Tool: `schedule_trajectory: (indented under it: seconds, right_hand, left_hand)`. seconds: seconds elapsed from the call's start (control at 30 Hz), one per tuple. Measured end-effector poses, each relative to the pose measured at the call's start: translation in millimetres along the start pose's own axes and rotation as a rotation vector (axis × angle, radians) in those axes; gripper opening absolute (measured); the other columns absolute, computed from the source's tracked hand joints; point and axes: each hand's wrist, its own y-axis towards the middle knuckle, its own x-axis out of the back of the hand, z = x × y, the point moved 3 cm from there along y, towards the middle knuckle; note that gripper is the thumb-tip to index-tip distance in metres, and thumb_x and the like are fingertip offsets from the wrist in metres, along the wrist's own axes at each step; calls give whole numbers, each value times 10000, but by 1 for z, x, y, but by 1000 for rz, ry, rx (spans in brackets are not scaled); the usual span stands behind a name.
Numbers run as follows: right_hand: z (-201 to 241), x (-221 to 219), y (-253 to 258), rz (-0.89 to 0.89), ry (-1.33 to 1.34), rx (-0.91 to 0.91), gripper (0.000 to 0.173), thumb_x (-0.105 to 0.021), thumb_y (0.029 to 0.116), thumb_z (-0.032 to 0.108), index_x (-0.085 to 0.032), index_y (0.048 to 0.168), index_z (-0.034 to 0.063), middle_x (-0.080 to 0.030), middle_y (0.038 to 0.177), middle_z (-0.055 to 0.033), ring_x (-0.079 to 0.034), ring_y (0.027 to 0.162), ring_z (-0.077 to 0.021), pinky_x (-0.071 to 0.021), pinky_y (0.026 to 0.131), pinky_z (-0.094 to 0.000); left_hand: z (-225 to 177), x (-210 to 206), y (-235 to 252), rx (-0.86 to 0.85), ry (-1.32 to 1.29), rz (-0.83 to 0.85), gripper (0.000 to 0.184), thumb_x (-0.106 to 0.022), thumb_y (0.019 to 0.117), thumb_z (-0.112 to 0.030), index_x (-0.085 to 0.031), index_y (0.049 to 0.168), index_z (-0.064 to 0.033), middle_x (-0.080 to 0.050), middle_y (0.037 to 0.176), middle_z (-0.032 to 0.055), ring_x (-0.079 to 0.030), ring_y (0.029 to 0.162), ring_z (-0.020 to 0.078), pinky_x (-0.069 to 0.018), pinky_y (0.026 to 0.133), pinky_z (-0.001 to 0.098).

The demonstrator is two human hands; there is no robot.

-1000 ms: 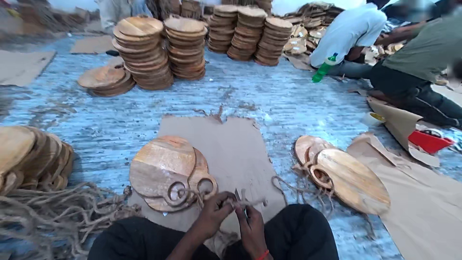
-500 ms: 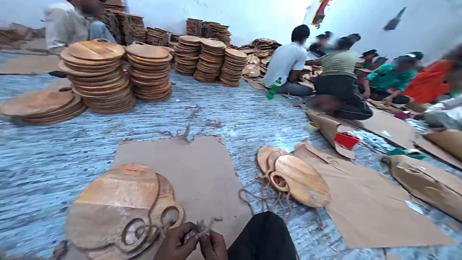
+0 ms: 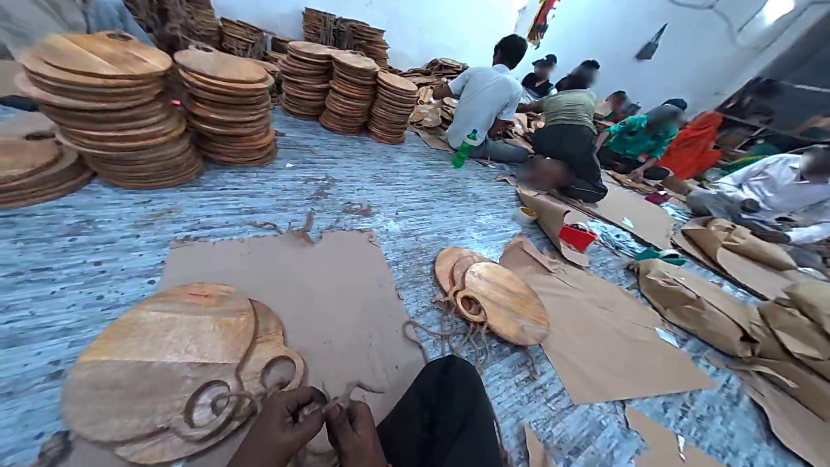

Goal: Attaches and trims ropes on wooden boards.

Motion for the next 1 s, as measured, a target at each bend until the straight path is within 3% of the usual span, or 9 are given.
schedule_trajectory:
  seconds: [0.1,0.2,0.33,0.43,0.5,0.57,0.7,0.83,1.0]
  right_hand:
    - [8,3,2,27,24,-10,449,-526,1017,450,-619,777,82,-461,606,138,-425,527,56,-403,529,-173]
    - [24,4,-5,56,110,-46,401,-503,1028,392,-601,740,130,-474,592,165,-425,511,76,-394,499,-148]
    - [53,7,-26,239,159,-144,495,-515,958,677,-568,707,254,-462,569,208,-391,466,96,-341,439,-120]
    - [62,3,-41,381,215,-148,534,-504,892,772,-569,742,264,-481,577,204,-425,473,98,-375,453,-112]
    - [65,4,-48,433,248,-132,497,-509,917,724,-570,917,231,-522,636,200,-467,515,94,-426,499,-114]
    - [67,5,-49,444,279,-174,516,-497,903,752,-585,852,246,-522,614,184,-465,494,81,-419,479,-121]
    - [64,14,-48,440,388,-257,577,-499,893,782,-612,807,223,-518,613,144,-454,485,50,-400,457,-140]
    - [65,20,-54,565,451,-257,273,-644,984,410,-585,1094,167,-595,785,129,-548,637,26,-485,588,-167]
    - [71,27,-58,615,402,-502,321,-447,1087,385,-470,1262,116,-645,916,34,-657,786,-86,-583,736,-267]
  left_hand:
    - [-2,-1,3,7,11,12,216,-628,899,-272,-721,852,-82,-552,643,-115,-452,553,-48,-391,539,173]
    - [-11,-1,-1,16,-76,-18,305,-742,875,-341,-710,994,-62,-636,767,-78,-543,638,-21,-463,592,179]
    - [-17,1,-9,34,-215,157,912,-821,750,-249,-369,1539,-171,-599,1285,11,-620,774,58,-535,617,240]
    - [-23,-3,-15,-101,-302,463,973,-796,755,-185,-327,1607,-226,-241,1660,83,-596,995,93,-531,665,261]
    - [-22,-8,-18,-193,-358,611,686,-741,811,-258,-552,1442,-68,-325,1635,130,-552,1256,156,-540,880,312]
    - [-22,-12,-20,-215,-403,661,496,-693,884,-245,-619,1309,-1,-505,1505,124,-575,1238,131,-526,939,304]
    - [-26,-12,-26,-167,-227,386,353,-564,1015,-237,-656,1212,42,-651,1203,110,-622,999,69,-529,865,245]
    - [-33,-19,-30,-158,-104,239,381,-470,1070,-297,-640,1164,31,-636,984,76,-595,826,49,-516,757,219]
    - [-37,-21,-34,-143,99,170,375,-475,1064,-311,-652,1152,7,-634,999,117,-615,895,144,-521,812,301]
